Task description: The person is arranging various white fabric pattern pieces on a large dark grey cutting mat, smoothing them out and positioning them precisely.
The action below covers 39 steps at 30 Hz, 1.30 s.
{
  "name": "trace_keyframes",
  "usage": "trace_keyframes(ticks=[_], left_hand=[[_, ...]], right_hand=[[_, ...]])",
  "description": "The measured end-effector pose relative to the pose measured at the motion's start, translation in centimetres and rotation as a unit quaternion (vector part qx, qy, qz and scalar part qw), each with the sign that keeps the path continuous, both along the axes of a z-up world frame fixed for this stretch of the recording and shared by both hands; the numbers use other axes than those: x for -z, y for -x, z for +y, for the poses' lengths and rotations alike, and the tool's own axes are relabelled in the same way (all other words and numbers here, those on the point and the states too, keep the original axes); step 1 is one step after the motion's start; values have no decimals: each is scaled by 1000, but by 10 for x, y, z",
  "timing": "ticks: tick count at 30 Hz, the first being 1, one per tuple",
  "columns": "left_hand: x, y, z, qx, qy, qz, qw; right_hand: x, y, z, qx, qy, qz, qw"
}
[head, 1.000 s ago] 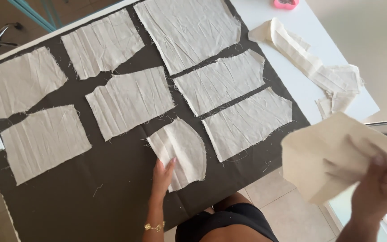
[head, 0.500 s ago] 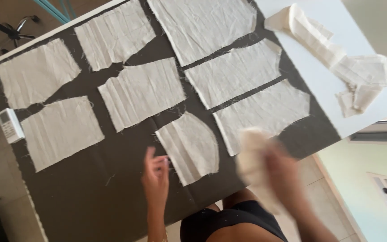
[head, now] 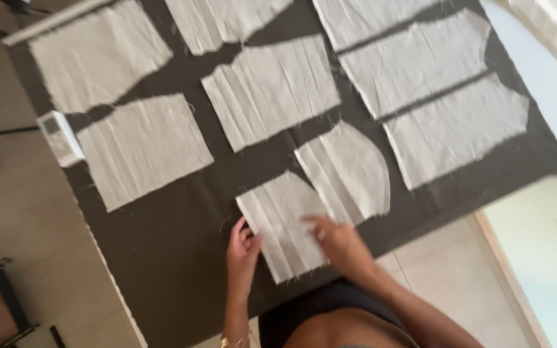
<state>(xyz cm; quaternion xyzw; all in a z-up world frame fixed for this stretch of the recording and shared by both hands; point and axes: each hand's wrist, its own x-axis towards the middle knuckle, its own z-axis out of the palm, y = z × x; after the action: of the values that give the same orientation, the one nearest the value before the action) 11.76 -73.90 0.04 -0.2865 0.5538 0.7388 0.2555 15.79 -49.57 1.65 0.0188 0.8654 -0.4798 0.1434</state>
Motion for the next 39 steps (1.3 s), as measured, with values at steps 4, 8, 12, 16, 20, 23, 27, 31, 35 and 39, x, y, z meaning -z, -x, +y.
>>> trace_keyframes(ticks=[4,8,12,16,20,23,27,31,35,39], left_hand=[[18,4,14,154,280,132,938],[30,20,8,130,363,241,891],[39,28,-11,84,397,269,874],[67,29,-4,69,402,238,882],[104,27,-6,60,400,214,889],[16,41,-1,92,388,222,890],[1,45,-13,146,397,232,876],[5,46,-15,155,427,196,869],[5,48,-6,115,406,170,891],[34,43,-17,131,468,239,841]], right_hand=[[-11,14,11,119,-83,-26,989],[1,11,8,141,-117,-39,982],[-3,13,-4,166,-117,-60,977],[8,9,1,181,-79,-21,980],[24,15,-1,192,-40,32,980],[17,45,-11,152,-86,-75,982],[38,64,-22,130,-107,10,986],[52,79,-19,123,-143,7,982],[43,89,-19,132,-140,6,981],[62,87,-14,120,-142,27,982]])
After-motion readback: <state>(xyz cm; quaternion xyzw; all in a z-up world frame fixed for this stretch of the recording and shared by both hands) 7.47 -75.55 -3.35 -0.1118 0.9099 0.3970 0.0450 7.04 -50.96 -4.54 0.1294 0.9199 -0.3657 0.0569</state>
